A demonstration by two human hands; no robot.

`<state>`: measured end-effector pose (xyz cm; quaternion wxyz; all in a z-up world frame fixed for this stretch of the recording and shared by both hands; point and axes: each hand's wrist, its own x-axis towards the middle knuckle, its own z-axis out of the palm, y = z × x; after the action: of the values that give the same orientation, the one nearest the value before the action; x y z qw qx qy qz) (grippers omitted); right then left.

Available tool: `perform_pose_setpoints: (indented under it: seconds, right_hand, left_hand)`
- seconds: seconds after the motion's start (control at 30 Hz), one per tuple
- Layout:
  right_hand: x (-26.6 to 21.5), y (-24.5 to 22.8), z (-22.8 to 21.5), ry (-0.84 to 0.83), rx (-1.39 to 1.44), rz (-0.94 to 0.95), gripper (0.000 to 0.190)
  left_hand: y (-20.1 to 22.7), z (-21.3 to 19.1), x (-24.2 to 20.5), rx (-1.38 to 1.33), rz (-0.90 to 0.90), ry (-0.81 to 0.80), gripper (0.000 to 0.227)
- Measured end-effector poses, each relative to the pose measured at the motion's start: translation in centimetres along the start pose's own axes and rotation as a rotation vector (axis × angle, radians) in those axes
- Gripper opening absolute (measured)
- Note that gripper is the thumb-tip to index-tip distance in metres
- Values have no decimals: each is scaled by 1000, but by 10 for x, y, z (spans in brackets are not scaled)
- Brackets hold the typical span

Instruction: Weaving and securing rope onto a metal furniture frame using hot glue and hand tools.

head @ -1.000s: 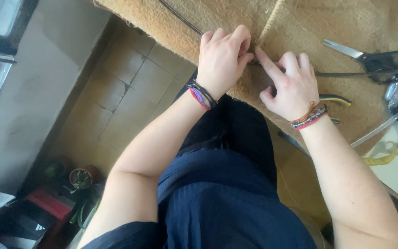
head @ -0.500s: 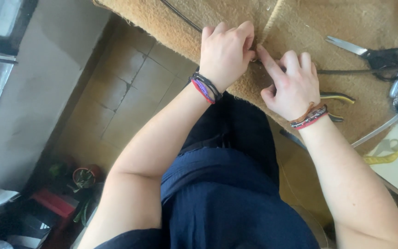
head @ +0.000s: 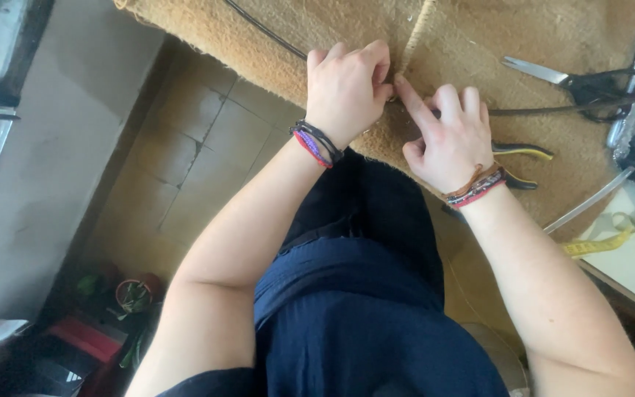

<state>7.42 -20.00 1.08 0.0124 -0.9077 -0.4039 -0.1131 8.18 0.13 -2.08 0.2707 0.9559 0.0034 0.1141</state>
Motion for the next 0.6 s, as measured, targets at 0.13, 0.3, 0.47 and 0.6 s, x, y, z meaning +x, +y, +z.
perform_pose_setpoints:
  seconds: [0.13,0.3,0.47,0.6]
  right_hand:
    - [0,-5,-2,-40,-17,40,89]
    - [-1,-10,1,-24,-131,50,92]
    - [0,-11,1,-11,-128,57,90]
    - [0,-12,0,-6,-135,58,90]
  left_hand:
    - [-2,2,0,-16,-7,-9,31]
    - [-2,4,1,-12,-9,-7,30]
    - [-3,5,1,-7,-12,-13,29]
    - [-3,4,1,-12,-12,-23,30]
